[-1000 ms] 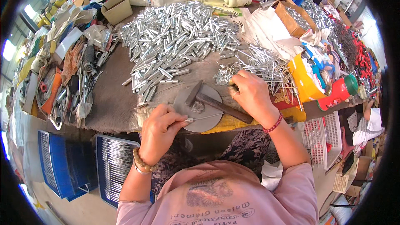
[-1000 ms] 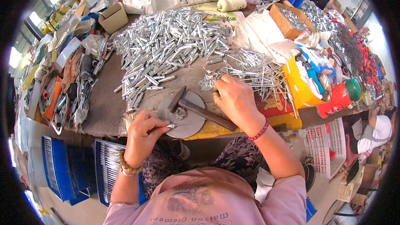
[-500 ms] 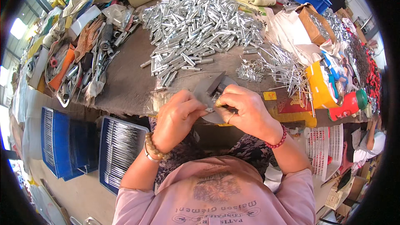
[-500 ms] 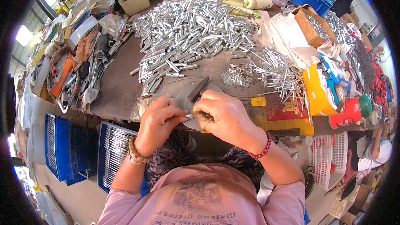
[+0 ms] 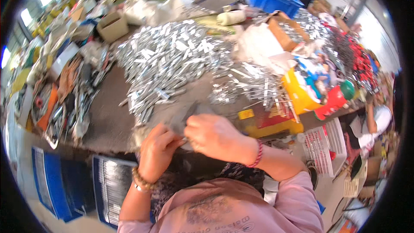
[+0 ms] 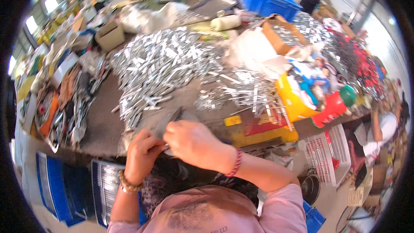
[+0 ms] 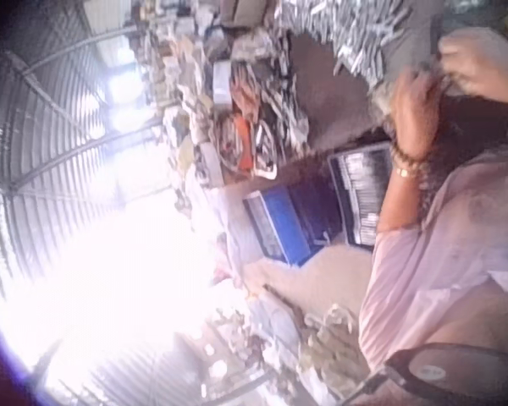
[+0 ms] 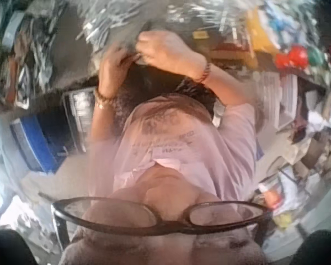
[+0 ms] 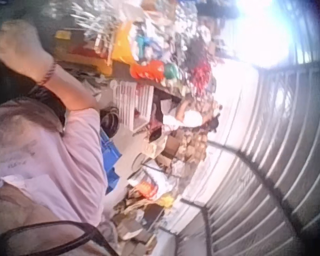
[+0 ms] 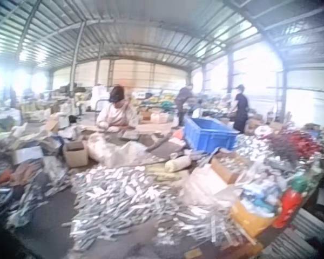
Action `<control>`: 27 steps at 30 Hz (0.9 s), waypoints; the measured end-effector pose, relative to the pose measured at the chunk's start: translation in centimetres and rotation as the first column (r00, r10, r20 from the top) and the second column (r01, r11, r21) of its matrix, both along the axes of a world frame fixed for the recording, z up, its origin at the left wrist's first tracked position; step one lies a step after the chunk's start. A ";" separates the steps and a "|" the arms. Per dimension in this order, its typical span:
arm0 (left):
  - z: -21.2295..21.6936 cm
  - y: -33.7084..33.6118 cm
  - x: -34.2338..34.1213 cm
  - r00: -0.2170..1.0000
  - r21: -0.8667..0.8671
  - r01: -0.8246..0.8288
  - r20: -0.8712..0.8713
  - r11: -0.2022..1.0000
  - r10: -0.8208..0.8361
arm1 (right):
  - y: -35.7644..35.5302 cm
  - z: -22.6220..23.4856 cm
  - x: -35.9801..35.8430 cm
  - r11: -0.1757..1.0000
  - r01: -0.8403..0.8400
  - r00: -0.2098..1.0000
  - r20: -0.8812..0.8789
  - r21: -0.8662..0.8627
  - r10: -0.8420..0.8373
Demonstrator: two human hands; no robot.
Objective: The person assembles metal fasteners by inserting metal pins into metal sleeves, securing the parts on a round metal plate, and arranging the finished pieces into a plastic container.
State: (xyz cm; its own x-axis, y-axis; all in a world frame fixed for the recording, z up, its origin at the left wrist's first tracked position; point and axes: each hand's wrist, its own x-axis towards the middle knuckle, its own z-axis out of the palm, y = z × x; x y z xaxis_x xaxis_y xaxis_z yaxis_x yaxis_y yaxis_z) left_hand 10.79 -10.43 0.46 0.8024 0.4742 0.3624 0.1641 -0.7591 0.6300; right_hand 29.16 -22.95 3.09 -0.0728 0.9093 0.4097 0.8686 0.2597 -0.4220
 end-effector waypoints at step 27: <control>0.9 -0.8 -0.5 0.999 -0.119 -0.052 -0.003 0.991 0.052 | -3.4 -2.5 1.5 0.929 0.365 0.923 0.108 0.056 -0.369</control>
